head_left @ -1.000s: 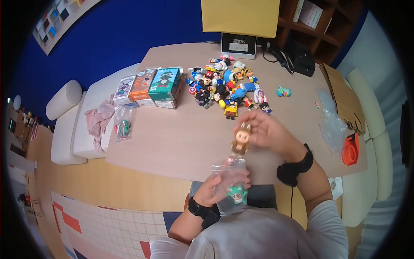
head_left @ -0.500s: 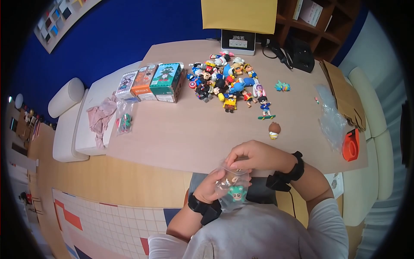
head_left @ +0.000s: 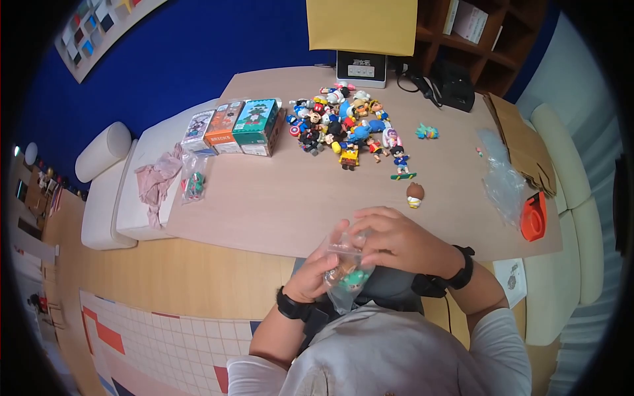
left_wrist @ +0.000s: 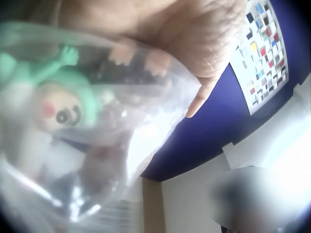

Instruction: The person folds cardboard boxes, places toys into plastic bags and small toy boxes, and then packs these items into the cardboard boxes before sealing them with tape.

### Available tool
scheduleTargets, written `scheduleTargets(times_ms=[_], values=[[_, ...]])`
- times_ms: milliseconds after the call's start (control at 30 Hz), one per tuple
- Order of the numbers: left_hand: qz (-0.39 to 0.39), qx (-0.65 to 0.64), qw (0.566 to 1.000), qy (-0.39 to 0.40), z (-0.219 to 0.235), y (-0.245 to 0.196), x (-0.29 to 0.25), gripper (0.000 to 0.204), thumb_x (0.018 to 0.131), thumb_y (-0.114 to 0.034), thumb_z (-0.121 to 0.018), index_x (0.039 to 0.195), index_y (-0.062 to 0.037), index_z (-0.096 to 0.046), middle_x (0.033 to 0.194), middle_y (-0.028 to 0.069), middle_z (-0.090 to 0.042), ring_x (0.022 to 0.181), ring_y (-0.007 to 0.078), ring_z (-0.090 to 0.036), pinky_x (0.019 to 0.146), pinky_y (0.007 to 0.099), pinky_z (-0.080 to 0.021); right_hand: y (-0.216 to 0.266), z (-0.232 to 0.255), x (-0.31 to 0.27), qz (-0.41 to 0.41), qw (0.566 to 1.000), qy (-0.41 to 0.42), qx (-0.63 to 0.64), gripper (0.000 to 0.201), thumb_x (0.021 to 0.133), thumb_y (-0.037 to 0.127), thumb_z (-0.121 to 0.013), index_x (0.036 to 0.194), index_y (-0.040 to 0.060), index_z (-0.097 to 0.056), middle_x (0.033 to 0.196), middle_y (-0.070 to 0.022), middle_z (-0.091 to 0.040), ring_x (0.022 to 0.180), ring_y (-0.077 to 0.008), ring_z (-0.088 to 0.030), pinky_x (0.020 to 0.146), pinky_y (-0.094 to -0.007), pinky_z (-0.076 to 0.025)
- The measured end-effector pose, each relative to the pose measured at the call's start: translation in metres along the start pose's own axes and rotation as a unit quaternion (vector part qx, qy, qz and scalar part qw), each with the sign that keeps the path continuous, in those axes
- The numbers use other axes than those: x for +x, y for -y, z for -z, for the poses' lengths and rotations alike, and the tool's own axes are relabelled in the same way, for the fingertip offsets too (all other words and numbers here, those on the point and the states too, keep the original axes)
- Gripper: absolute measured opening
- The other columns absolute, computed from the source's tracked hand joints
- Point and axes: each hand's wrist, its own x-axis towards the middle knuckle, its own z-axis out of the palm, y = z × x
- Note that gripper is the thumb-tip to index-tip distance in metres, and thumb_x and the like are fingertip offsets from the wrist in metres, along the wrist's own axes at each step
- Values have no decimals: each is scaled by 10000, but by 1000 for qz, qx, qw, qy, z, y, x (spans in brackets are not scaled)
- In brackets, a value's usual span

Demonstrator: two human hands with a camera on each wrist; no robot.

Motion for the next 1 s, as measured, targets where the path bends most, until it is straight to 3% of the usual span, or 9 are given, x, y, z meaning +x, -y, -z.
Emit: scheduleTargets(times_ms=[100,233,333,433,533,667,767,833,1000], values=[[-23,105,993,58,-8,-30,9,819,817,-225,-636,1438,-178,-105,1250,149,-435,1180,267,-438,973,375,-366,13,5,6,-11,997,-71,-16,160,742,158,-674,837,46,-611,1142,-93,-525,1071,-288,-489,858,-372,-421],[-91,350,931,43,-8,-55,21,897,787,-68,-653,1443,-169,-51,1206,143,-463,1139,246,-449,956,353,-366,14,-3,11,18,981,-150,-123,178,705,131,-688,823,34,-597,1116,-115,-525,934,-273,-545,751,-349,-469],[-139,434,890,-5,1,-48,28,718,789,-87,-652,1393,-157,-271,1192,126,-479,1128,241,-467,963,363,-357,0,-13,9,27,964,-181,-194,209,667,136,-708,812,36,-595,1104,-118,-527,887,-263,-548,720,-346,-476],[-111,533,835,-78,4,-45,34,385,808,-73,-628,1180,-75,-527,1123,91,-540,1071,198,-493,947,329,-353,-10,-14,5,13,965,-180,-189,234,659,142,-722,831,37,-604,1104,-112,-531,870,-247,-544,709,-347,-475],[-127,530,833,-94,-3,-42,36,103,821,-74,-615,904,-13,-621,1026,68,-586,992,166,-521,883,295,-382,-12,-12,-1,-43,969,-230,-74,233,680,128,-723,863,32,-614,1114,-101,-536,858,-222,-545,714,-337,-466],[-143,493,849,-124,-5,-39,39,66,829,-55,-600,837,6,-623,940,70,-608,918,159,-545,819,273,-409,-26,-7,-16,-183,927,-309,106,223,706,84,-715,898,22,-620,1065,-88,-566,861,-194,-551,747,-308,-445],[-153,468,860,-136,-3,-36,38,62,826,-46,-596,836,10,-621,906,71,-617,874,163,-561,791,266,-426,-38,-14,-25,-151,941,-272,134,182,706,42,-704,865,13,-618,960,-84,-600,872,-189,-551,764,-294,-429],[-163,467,857,-147,-6,-37,36,58,824,-40,-597,817,12,-621,888,67,-619,852,160,-565,770,262,-431,-33,-17,-24,-182,932,-276,148,152,712,24,-692,842,3,-616,885,-83,-610,860,-193,-560,757,-298,-432],[-207,528,804,-178,-14,-39,24,53,811,-25,-612,764,-1,-612,856,79,-615,870,173,-567,797,284,-431,-23,-22,-13,-142,926,-345,55,90,727,-10,-662,797,-17,-607,785,-90,-612,765,-207,-580,700,-302,-449]])
